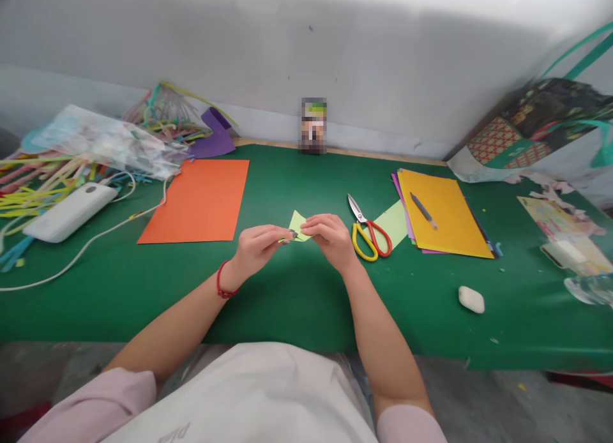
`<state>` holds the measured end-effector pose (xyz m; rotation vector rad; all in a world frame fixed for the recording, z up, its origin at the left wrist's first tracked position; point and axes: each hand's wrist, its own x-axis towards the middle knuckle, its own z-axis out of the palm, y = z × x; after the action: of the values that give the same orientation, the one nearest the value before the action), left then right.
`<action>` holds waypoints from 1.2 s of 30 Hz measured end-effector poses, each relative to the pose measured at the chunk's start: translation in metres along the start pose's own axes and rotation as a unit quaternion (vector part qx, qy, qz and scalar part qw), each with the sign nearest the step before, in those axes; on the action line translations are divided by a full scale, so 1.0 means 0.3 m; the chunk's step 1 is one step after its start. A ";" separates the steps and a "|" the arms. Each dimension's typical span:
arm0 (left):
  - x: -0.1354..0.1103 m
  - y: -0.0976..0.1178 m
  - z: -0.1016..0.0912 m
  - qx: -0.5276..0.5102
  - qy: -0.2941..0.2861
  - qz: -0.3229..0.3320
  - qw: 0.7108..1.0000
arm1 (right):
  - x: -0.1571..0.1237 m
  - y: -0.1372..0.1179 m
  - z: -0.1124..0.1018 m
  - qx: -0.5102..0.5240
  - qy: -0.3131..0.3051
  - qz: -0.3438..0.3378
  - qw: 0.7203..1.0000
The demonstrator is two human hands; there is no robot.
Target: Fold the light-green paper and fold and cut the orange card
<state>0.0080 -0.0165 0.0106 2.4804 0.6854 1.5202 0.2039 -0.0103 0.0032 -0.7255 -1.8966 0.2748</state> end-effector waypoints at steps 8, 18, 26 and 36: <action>-0.008 0.017 0.004 -0.019 0.009 -0.030 0.999 | 0.004 0.004 -0.012 0.028 -0.001 0.096 0.995; 0.000 0.028 0.014 -0.045 0.003 -0.111 0.993 | 0.009 0.008 -0.025 0.023 0.017 0.124 0.992; -0.012 0.021 0.011 -0.028 -0.025 -0.030 0.999 | 0.006 0.007 -0.017 0.025 0.033 0.102 0.994; 0.009 -0.001 0.005 -0.152 0.102 -0.335 0.924 | 0.007 -0.005 -0.011 0.012 0.062 0.082 0.995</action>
<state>0.0104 -0.0150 0.0119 1.6243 1.0911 1.4604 0.2058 -0.0106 0.0071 -0.8640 -1.7167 0.3471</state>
